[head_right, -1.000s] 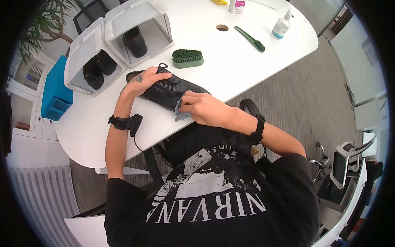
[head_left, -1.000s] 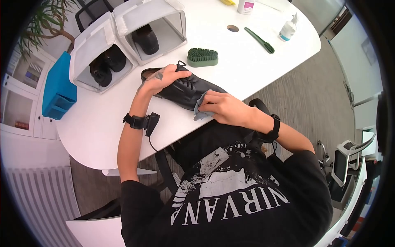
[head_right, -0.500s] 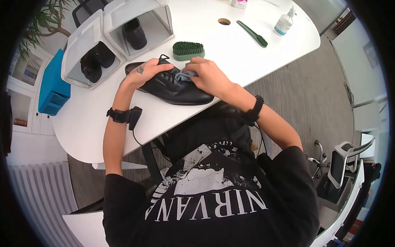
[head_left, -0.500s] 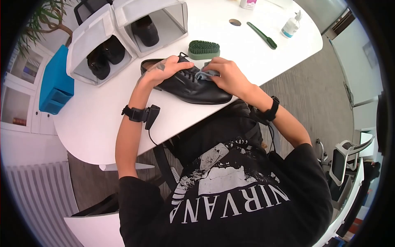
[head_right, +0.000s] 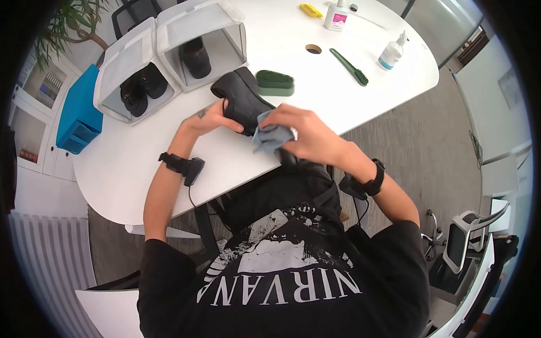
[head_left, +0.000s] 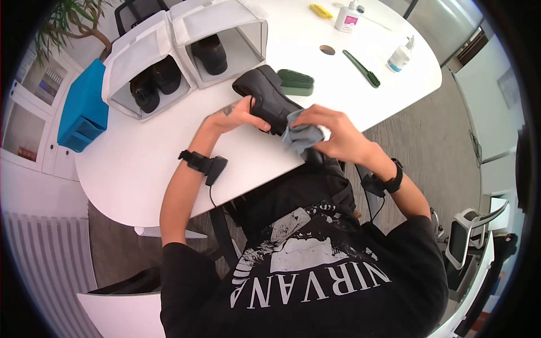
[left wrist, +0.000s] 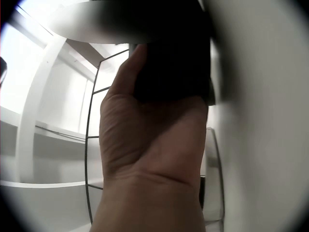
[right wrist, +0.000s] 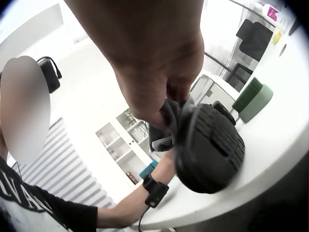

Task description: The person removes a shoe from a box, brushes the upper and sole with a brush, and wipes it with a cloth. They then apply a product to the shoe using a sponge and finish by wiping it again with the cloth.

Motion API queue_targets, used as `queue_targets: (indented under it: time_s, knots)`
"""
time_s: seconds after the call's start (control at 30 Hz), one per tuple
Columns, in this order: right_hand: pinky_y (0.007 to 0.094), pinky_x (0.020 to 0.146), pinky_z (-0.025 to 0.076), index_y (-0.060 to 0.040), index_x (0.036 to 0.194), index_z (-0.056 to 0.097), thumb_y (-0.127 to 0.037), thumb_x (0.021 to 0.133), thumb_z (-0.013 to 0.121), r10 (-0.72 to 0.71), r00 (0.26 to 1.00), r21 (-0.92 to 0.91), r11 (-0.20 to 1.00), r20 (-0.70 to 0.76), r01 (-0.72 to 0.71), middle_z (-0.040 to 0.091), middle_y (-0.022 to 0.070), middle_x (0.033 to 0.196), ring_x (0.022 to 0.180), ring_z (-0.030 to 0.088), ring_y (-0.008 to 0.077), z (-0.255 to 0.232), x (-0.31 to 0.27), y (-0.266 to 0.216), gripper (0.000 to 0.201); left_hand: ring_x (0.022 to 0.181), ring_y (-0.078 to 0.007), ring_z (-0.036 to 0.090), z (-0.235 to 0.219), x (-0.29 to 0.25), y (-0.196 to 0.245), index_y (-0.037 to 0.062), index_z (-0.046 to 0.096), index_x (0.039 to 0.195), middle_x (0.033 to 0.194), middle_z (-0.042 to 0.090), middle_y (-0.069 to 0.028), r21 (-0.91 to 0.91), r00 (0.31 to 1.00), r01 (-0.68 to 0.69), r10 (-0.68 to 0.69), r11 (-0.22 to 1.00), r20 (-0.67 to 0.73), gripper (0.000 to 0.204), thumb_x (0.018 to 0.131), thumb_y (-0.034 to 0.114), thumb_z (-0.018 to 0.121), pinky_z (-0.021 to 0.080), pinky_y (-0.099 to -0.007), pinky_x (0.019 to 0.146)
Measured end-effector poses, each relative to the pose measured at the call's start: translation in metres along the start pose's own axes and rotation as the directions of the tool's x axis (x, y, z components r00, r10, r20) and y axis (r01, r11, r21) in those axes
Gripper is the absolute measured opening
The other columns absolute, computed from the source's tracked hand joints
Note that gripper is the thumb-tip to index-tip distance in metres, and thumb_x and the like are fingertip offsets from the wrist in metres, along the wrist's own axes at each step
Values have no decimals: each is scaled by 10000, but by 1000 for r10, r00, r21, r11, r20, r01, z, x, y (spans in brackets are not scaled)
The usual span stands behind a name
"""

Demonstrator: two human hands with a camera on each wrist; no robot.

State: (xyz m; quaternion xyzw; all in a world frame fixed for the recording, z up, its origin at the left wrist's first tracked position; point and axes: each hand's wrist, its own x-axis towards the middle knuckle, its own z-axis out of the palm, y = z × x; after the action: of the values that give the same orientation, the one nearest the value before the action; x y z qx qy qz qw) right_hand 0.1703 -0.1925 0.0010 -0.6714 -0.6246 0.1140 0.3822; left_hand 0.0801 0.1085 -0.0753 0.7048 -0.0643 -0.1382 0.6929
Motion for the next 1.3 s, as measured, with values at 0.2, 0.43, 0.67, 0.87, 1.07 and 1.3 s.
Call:
queue_targets:
  time_s: [0.2,0.43,0.67,0.87,1.07,1.3]
  knots:
    - [464,972,560,16,1131,746,117,739,637,-219,936,-72,966,276,247,702,155,1118,1110,666,378,24,51,14,419,979,-146,713,-7,-8,-33,-2,740,1140,1083,771,-67,-14,992,126,-126,992,25,399,764,14,873,579,-316,886]
    - [462,887,567,6,1111,763,107,743,633,-184,943,-19,980,276,196,724,175,1072,977,692,409,31,121,28,403,953,-188,681,-11,-11,-32,-14,737,1110,1019,747,-78,217,987,145,-127,965,-95,529,742,271,989,566,-335,867]
    - [436,896,577,-18,1108,772,112,751,661,-95,952,-92,988,290,127,754,149,1103,1004,718,386,11,92,37,396,998,-159,705,-25,3,-68,14,759,1163,1087,776,-41,259,943,327,-330,909,-33,472,777,172,979,574,-322,927]
    - [468,946,568,7,1095,774,102,755,617,-209,944,-168,952,257,256,749,181,1128,1067,700,424,38,153,54,386,992,-152,705,-6,-13,-22,0,761,1162,1102,785,-51,212,976,216,-215,953,-32,463,769,123,972,576,-320,930]
    - [459,993,556,39,1101,768,101,754,645,-302,889,-152,917,343,370,739,208,1128,1105,681,429,63,184,51,373,944,-158,703,-4,-12,-18,-11,769,1127,1059,781,-65,115,987,160,-154,980,-52,435,754,94,968,578,-316,875]
    - [458,933,557,27,1087,764,136,699,586,-85,893,-119,981,442,152,716,189,1100,1048,690,417,6,110,15,440,950,-170,710,-6,-10,-25,-13,768,1096,1047,775,-74,230,924,382,-374,895,-77,427,786,202,968,576,-320,863]
